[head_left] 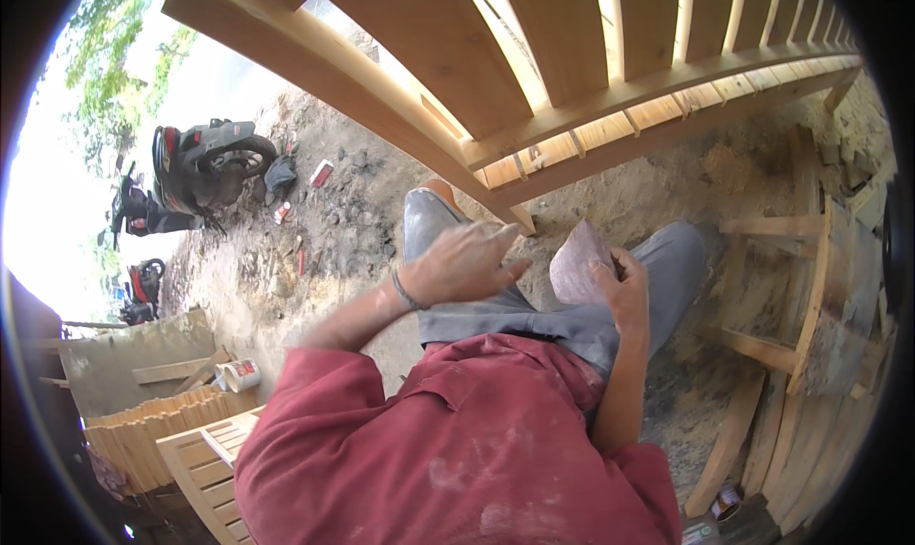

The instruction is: The person sands the surfaces and edges of a wooden bench frame using a piece of sandpaper held in their hands, moving the paper repeatedly across the slats and support beams.

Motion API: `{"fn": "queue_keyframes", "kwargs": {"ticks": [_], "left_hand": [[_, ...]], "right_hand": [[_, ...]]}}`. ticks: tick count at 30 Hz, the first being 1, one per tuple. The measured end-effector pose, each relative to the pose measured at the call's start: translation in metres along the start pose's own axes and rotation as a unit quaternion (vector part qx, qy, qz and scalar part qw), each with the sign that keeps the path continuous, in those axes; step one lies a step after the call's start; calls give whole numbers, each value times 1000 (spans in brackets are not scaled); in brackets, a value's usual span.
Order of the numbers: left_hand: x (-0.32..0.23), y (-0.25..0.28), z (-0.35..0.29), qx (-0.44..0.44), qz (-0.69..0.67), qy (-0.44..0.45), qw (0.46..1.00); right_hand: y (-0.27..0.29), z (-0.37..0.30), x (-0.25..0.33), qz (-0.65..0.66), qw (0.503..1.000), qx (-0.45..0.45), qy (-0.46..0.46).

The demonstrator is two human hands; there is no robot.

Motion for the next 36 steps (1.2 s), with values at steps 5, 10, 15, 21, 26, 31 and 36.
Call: {"fn": "queue_keyframes", "kwargs": {"ticks": [5,10,15,21,26,31,36], "left_hand": [[-3,-53,5,-130,-642,-11,755],[14,-75,9,-83,-854,41,512],[45,-59,-5,-68,-882,82,460],[41,-51,-6,-56,-908,13,415],[37,-43,-8,-49,-912,11,408],[35,3,-11,-119,-880,-52,457],[36,26,-9,-209,-828,-81,514]], "right_hand": [[-68,-43,103,-272,886,-36,374],[-132,-60,110,-356,860,126,343],[-132,-71,120,-511,719,189,431],[-140,-58,127,-506,753,107,407],[-128,-55,143,-339,862,6,377],[-142,-51,149,-331,838,19,432],[-153,-56,166,-339,814,-55,468]]}}
Point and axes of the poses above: each hand's wrist, its own z-axis towards the middle knuckle, its own y-axis out of the back of the hand, x = y × z, the point moved 9 cm from there along z, towards the middle knuckle, and after that the axes turned 5 degrees about -x, right-handed, at the moved point
